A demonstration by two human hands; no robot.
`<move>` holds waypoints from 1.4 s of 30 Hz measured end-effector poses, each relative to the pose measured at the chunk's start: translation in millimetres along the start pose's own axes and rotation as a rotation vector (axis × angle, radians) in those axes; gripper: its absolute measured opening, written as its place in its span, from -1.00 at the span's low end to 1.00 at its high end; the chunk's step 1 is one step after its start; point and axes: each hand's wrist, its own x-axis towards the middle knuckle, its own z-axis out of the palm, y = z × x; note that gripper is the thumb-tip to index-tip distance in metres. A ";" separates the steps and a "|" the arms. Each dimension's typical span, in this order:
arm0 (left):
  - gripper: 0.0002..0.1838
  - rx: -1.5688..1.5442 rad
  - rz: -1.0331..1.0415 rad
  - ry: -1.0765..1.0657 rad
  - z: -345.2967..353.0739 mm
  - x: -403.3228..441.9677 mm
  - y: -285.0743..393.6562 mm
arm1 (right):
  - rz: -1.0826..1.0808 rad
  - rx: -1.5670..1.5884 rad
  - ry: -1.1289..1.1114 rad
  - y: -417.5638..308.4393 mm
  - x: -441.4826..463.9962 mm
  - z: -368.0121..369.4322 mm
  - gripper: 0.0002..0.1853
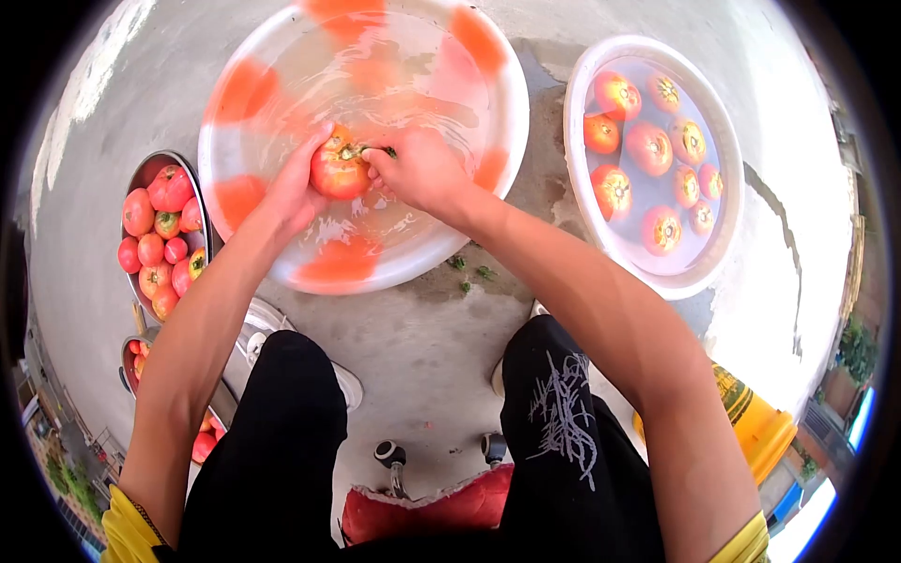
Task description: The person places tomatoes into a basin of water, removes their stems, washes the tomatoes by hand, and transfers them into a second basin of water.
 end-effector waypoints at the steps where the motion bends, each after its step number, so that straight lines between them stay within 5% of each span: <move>1: -0.62 0.042 -0.024 -0.010 -0.6 0.3 0.6 | -0.070 -0.020 0.050 1.9 0.5 0.6 -0.74; 6: -0.60 0.008 -0.058 -0.047 2.5 -2.5 3.6 | -0.218 -0.230 0.133 4.5 0.6 -0.2 -0.73; 12: -0.58 0.018 -0.018 0.022 7.0 -5.4 3.9 | -0.125 -0.301 0.160 11.3 8.0 3.7 -0.70; 14: -0.58 0.053 -0.049 0.022 4.0 -4.5 3.9 | 0.088 -0.268 -0.023 2.2 11.5 -0.5 -0.70; 21: -0.56 0.117 -0.077 0.053 7.3 -5.1 1.4 | 0.204 -0.545 -0.100 -21.5 13.0 -16.1 -0.69; 23: -0.54 0.183 -0.096 0.062 4.2 -1.7 -1.2 | -0.101 -0.610 0.001 -35.5 -3.8 -20.5 -0.72; 30: -0.56 0.080 0.021 -0.039 4.2 -3.0 -3.3 | -0.516 -0.629 0.116 -116.1 -90.7 -32.0 -0.83; 33: -0.55 0.075 -0.033 -0.060 1.3 -1.7 -5.4 | -0.330 -0.680 0.007 -81.4 -77.4 -41.1 -0.77; 37: -0.55 0.041 0.024 -0.026 3.2 -7.6 -6.3 | -0.035 -0.855 0.069 -130.4 -103.0 -37.3 -0.68; 40: -0.56 0.032 -0.019 0.008 4.8 -6.6 -7.7 | -0.321 -0.736 0.037 -78.0 -87.0 -39.4 -0.69; 42: -0.56 0.053 -0.018 -0.006 7.7 -5.9 -8.5 | -0.246 -0.798 -0.036 -69.9 -87.4 -41.3 -0.75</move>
